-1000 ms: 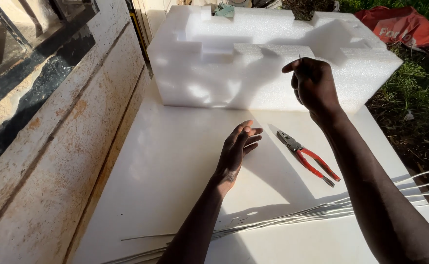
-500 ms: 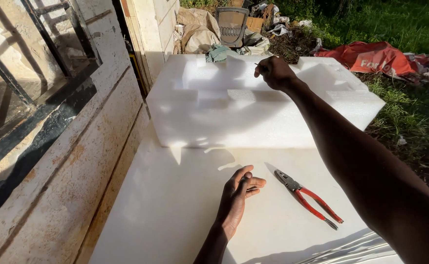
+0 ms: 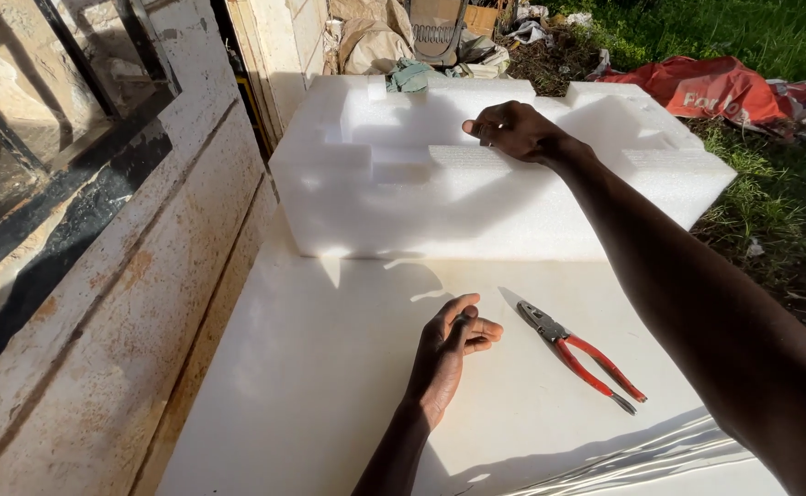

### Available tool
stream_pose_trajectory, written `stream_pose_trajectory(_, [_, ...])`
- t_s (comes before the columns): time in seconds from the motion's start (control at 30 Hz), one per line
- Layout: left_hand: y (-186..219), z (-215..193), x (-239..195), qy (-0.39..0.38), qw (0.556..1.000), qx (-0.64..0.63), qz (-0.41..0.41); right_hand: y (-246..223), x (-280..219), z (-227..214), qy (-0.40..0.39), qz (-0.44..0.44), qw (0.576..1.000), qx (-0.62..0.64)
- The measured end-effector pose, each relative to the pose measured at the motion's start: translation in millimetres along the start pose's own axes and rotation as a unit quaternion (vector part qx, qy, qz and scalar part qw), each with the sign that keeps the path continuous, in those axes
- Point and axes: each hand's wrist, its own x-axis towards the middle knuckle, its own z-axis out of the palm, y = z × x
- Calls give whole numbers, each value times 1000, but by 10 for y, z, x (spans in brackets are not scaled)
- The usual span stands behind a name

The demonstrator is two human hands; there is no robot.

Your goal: Cutting thin metal rods into small segments using hand pliers on a white work surface.

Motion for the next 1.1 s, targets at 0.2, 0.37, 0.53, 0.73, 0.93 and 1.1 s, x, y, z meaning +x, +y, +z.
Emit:
stream_pose_trajectory(0.2, [-25,-8,-4,-6,1000,-3,0,-288,-647,-213,-90,44,992,-78])
stream_pose_trajectory(0.37, [-128,-48,29,-23,999,-9,25,-218,-771,-211,-106,25,981,-162])
stream_pose_trajectory(0.53, [-227,-81,62,-48,997,-13,61,-104,-822,-94,-63,15,992,-104])
stream_pose_trajectory(0.73, [-353,-103,122,-49,995,-23,87,-212,-1015,-66,-56,-7,993,-103])
stream_pose_trajectory(0.93, [-366,-110,88,-54,993,-27,105,-220,-1076,-57,-59,-38,997,-41])
stream_pose_trajectory(1.1, [-370,-109,79,-54,993,-17,100,-194,-1153,-81,-79,-46,995,-47])
